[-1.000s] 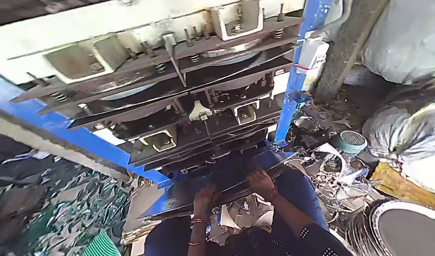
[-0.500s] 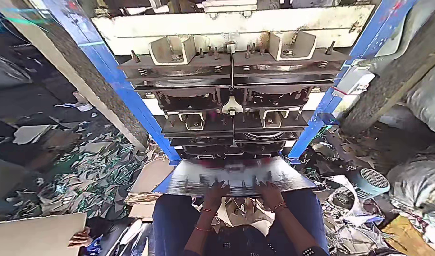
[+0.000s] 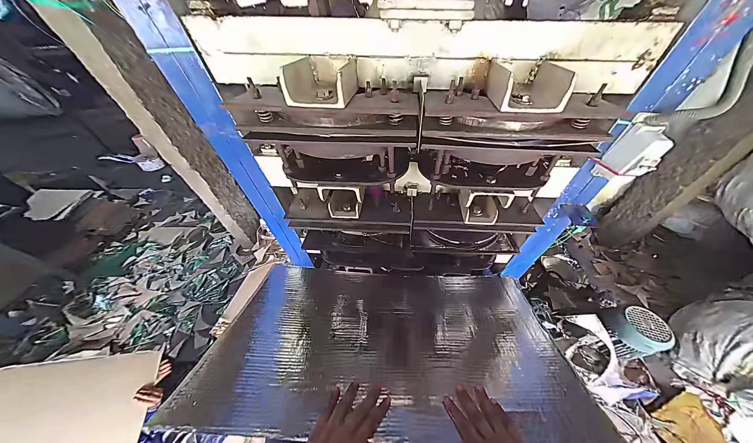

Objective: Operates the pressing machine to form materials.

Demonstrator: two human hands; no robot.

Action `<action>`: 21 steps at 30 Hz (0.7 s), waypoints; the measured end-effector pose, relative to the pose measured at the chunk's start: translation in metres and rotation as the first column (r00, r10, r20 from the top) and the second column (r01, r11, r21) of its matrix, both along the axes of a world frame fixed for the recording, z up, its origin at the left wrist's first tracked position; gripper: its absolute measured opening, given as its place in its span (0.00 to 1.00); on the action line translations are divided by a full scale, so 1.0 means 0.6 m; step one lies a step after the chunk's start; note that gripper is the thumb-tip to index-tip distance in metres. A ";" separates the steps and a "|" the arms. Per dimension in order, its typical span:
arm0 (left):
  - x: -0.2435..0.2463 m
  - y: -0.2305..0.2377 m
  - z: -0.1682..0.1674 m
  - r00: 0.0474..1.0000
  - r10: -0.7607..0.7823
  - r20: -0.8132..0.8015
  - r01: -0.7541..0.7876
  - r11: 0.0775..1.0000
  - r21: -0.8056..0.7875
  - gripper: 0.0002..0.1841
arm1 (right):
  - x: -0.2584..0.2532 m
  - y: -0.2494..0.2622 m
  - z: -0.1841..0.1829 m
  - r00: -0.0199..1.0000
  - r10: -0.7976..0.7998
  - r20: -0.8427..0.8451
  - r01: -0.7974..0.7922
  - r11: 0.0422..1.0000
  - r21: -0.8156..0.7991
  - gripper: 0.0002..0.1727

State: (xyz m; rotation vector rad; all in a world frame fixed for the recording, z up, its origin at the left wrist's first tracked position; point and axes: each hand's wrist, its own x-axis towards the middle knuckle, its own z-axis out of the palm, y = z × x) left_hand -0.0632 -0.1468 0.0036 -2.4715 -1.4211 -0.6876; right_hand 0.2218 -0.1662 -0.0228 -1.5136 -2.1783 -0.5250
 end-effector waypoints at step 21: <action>0.011 0.109 -0.003 0.999 -0.029 0.023 0.024 0.981 0.190 0.20 | 0.001 0.093 -0.003 0.993 -0.036 -0.110 0.055 0.984 0.171 0.21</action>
